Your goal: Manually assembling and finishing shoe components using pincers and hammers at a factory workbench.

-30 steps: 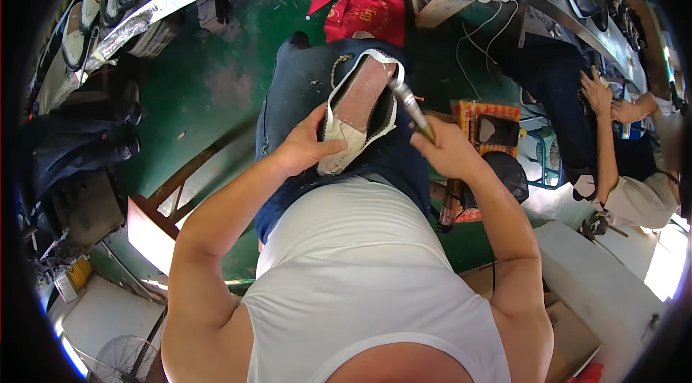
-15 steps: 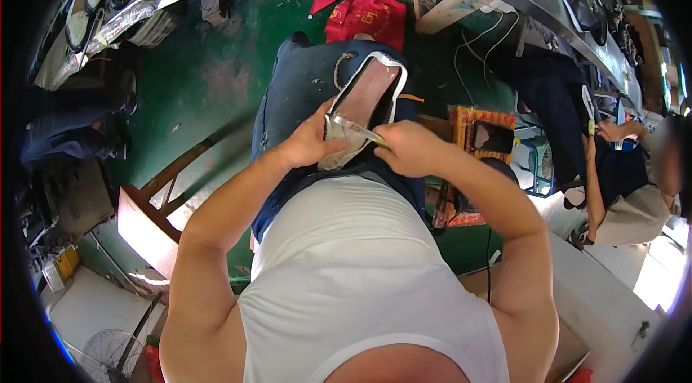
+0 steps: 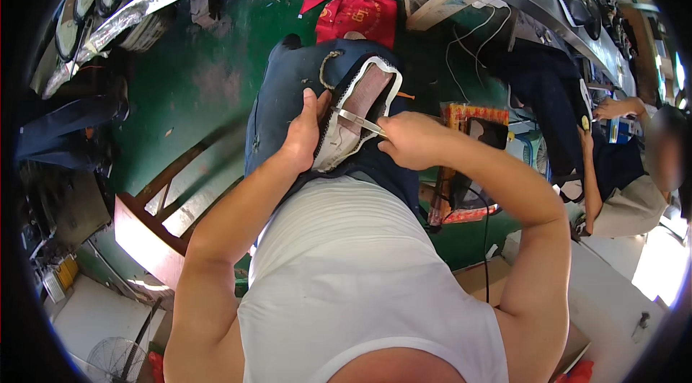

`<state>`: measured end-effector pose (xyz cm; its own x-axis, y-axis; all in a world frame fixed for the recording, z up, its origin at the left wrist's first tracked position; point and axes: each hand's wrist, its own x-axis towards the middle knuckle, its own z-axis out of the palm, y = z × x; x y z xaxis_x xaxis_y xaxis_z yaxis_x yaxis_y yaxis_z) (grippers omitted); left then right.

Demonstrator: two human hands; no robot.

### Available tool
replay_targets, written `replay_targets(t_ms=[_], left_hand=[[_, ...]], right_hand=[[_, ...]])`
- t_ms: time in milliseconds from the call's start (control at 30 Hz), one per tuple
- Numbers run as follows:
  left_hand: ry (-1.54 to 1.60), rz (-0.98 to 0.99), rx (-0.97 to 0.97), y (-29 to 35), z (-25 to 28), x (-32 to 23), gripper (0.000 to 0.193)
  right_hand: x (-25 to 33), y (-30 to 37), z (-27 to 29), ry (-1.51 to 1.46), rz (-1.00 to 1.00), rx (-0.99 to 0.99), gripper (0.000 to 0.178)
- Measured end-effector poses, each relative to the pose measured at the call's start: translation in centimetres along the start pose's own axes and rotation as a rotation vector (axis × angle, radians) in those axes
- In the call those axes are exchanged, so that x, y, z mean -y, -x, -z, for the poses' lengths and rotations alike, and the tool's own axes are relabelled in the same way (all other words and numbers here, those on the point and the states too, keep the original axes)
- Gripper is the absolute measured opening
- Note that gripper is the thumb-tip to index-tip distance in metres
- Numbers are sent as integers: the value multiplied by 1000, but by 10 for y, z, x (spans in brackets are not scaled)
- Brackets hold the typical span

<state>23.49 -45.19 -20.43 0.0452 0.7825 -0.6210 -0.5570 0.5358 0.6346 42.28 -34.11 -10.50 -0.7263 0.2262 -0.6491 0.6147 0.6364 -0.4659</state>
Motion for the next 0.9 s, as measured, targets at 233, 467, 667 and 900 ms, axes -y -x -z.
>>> replay_targets(t_ms=[233, 467, 667, 900], left_hand=[[-677, -276, -442, -22, -1, 12, 57], [-981, -516, -340, -11, -5, 7, 45], [-1223, -753, -272, -18, 3, 10, 45], [-1563, -638, 11, -8, -6, -14, 53]], right_hand=[[10, -10, -76, -382, -27, -475, 23], [-17, 10, -34, -214, -54, -390, 37], [-30, -2, -37, -40, -109, -621, 33], [-64, 3, -53, -210, -142, -440, 26]])
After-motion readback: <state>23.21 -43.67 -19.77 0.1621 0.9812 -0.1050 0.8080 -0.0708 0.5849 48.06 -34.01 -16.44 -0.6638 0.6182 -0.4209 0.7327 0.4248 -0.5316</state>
